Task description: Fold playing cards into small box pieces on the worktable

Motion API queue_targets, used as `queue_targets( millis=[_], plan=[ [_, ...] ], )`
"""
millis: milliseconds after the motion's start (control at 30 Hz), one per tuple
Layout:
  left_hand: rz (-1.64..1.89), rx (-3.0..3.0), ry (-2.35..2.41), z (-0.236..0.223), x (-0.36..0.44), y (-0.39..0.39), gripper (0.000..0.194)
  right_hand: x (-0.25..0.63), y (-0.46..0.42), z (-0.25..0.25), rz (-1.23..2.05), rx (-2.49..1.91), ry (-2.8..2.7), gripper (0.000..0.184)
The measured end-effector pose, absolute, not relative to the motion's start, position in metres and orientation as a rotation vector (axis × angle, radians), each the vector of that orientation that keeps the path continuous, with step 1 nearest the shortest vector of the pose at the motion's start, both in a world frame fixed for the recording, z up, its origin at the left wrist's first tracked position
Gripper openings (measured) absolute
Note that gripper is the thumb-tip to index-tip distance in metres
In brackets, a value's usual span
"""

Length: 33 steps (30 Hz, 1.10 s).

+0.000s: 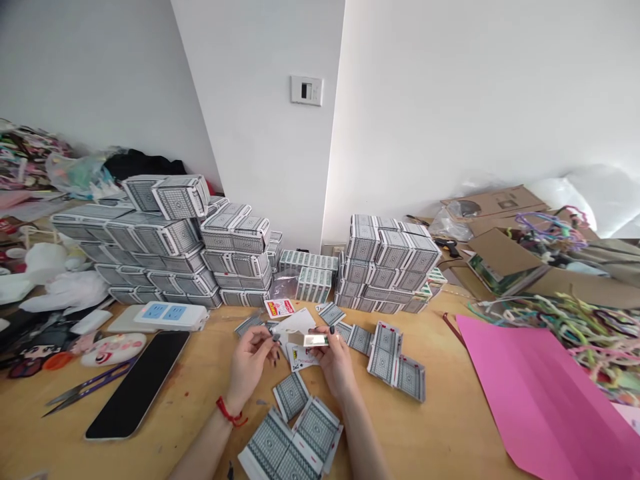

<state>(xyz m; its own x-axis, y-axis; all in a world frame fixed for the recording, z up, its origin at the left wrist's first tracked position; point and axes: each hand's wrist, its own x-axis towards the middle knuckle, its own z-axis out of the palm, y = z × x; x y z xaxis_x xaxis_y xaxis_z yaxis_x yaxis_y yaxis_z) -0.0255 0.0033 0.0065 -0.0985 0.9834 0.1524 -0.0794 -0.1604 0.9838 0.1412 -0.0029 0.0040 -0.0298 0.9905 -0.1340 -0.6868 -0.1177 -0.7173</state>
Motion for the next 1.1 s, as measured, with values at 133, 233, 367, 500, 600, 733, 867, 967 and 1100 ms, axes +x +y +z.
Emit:
queue_targets(
  millis=[133,233,367,500,600,733,867,967,1100],
  plan=[
    [1.426,1.514,1.149,0.008,-0.019,-0.004,0.011,0.136,-0.004,0.005,1.442,-0.812,-0.645,0.022],
    [1.441,1.820,1.171,0.008,-0.017,-0.007,0.015,0.135,-0.005,0.007,1.383,-0.890,-0.706,0.019],
    [1.477,2.083,1.176,0.009,-0.021,-0.006,0.023,0.135,-0.005,0.006,1.375,-0.931,-0.749,0.021],
    [1.528,2.174,1.239,0.008,-0.024,-0.005,0.027,0.135,-0.005,0.000,1.332,-0.972,-0.822,0.021],
    [1.518,2.150,1.254,0.004,-0.024,-0.004,0.026,0.136,-0.005,-0.002,1.311,-1.005,-0.881,0.020],
    [1.500,2.001,1.331,0.001,-0.023,-0.004,0.020,0.137,-0.006,0.000,1.304,-1.033,-0.922,0.019],
    [1.361,2.033,1.347,0.010,-0.026,-0.008,0.021,0.136,-0.006,0.001,1.323,-1.032,-0.910,0.021],
    [1.227,2.102,1.257,0.024,-0.028,-0.011,0.028,0.136,-0.006,0.002,1.336,-1.017,-0.885,0.024],
    [1.032,2.204,1.180,0.039,-0.025,-0.015,0.034,0.136,-0.008,0.006,1.320,-1.058,-0.952,0.021]
  ],
)
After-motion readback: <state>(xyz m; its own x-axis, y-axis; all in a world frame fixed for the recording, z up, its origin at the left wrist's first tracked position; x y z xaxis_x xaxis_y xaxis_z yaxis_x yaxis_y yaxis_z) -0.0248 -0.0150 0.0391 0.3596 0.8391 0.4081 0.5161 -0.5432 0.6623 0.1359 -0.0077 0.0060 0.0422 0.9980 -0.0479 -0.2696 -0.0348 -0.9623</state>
